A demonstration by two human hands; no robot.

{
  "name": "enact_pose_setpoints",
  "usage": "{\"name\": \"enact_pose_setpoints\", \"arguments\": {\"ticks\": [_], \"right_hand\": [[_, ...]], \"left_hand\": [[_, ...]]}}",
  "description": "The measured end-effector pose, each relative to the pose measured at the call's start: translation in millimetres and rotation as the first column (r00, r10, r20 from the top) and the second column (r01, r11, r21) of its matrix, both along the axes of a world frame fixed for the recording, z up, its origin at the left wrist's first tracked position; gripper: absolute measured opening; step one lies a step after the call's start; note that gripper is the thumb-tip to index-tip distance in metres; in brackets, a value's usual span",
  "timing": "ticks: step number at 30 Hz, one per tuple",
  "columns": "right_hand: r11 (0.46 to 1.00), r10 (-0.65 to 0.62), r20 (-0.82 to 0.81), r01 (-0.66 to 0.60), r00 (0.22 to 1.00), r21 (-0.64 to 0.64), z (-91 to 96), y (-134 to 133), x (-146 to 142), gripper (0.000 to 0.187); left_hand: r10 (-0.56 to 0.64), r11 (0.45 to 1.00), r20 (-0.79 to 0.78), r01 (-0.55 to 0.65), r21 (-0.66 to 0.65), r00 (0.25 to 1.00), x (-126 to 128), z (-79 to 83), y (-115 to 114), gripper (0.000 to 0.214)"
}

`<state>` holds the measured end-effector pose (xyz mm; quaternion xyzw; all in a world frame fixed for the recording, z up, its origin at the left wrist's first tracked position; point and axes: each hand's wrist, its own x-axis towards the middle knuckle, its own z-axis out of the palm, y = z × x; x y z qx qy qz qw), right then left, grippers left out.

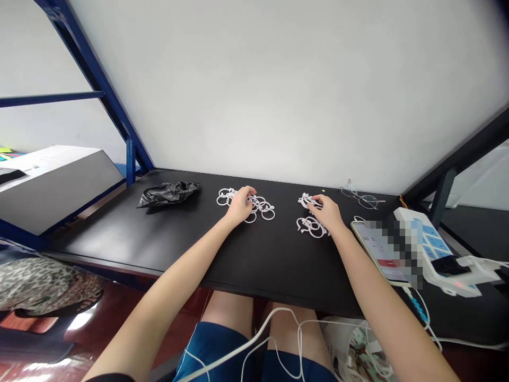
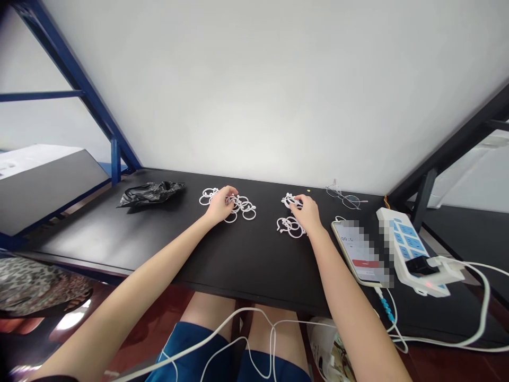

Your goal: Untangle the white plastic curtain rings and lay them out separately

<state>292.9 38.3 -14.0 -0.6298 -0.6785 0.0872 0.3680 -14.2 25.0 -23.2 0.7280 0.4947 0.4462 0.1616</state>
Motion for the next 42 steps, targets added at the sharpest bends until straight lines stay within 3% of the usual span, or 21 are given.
{"name": "enact_pose_setpoints", "arguments": {"ticks": [16,24,30,34,42], "right_hand": [[0.995,0.098,0.066,-0.097,0.993,-0.014,-2.6,-1,-8,0.01],[0.993,0.118,0.062,-0.119,0.991,0.01,-2.6,-1,-13,0.006],[0.989,0.083,0.017,-0.084,0.996,0.119,-2.6,-3,-14,0.01],[0.984,0.108,-0.021,-0.104,0.994,0.147,-2.9,-5,-17,0.011],[0.992,0.095,-0.049,-0.09,0.994,0.083,-1.2,-9,-22,0.013]], "left_hand": [[0.115,0.991,0.297,-0.088,-0.102,0.948,0,10.8,-4,0.031],[0.17,0.98,0.199,-0.145,-0.133,0.965,-4,8.1,-1,0.025],[0.247,0.968,0.079,-0.242,-0.073,0.966,3,13.7,-9,0.022],[0.203,0.978,0.056,-0.199,-0.063,0.978,10,19.3,-17,0.019],[0.13,0.991,0.024,-0.13,0.016,0.991,21,23.6,-26,0.016]]}}
